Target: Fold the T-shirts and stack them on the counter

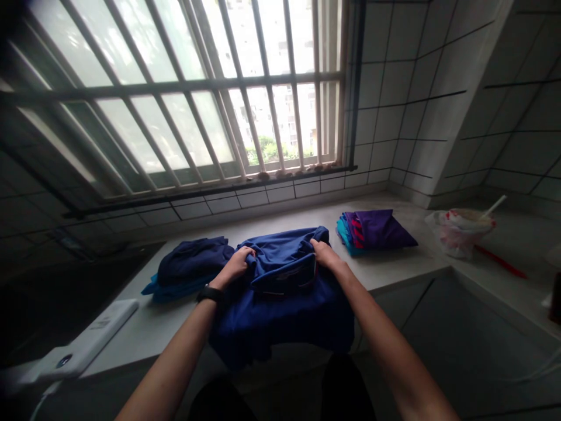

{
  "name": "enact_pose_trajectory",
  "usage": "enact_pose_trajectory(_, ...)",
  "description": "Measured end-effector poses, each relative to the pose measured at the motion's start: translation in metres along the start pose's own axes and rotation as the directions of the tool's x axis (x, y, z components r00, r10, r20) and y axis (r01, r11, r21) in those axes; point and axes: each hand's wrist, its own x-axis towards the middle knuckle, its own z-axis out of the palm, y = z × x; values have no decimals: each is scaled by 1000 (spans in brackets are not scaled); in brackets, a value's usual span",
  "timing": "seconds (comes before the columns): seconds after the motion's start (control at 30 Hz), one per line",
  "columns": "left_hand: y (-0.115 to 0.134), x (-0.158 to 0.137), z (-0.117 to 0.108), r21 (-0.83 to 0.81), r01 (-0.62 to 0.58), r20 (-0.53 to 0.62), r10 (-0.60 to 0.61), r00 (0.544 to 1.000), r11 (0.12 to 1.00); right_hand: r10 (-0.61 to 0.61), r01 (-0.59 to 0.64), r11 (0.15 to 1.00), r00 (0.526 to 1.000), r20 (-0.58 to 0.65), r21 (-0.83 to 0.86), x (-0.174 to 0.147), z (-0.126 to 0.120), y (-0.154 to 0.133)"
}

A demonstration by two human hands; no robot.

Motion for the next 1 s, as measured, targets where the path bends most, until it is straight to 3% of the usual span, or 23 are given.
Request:
enact_pose_trajectory(0.1,8,-24,-25,-105,-73,-134,59,989,992,-81,94,992,986,-146,82,-16,-13,4)
enact_pose_trajectory(0.17,7,-52,-40,-171,-112,-221,73,973,979,-152,199,968,950,-272,153,-42,-17,14)
enact_pose_trajectory(0.23,1,-81,-45,-195,-106,-276,49,960,975,-152,222,956,934,-323,191,-71,-16,27)
enact_pose_trajectory(0.33,-10,-114,-34,-152,-48,-164,23,986,987,-97,131,971,980,-171,200,-106,-5,42)
enact_pose_trajectory(0.43,-19,-129,-16,-65,-14,-11,13,1000,998,-79,83,986,996,-39,145,-125,4,47)
enact_pose_trajectory(0.6,-25,-139,-24,96,-6,45,2,999,995,-46,51,997,995,87,-50,-145,-21,44)
enact_pose_trajectory(0.67,-22,-141,-34,209,16,65,-30,997,978,-25,35,994,995,93,-103,-149,-37,38)
enact_pose_trajectory(0.73,-13,-141,-35,294,10,37,-22,999,956,-9,5,991,999,-33,-137,-146,-45,28)
enact_pose_trajectory(0.83,2,-132,-12,340,-83,-5,91,996,937,12,-37,987,988,-153,-159,-136,-33,12)
enact_pose_trajectory(0.9,7,-124,11,401,-98,-8,111,994,911,99,-112,968,993,-69,-225,-130,-15,4)
enact_pose_trajectory(1.0,4,-118,37,517,-11,-17,23,1000,856,232,-216,903,973,0,-371,-130,10,0)
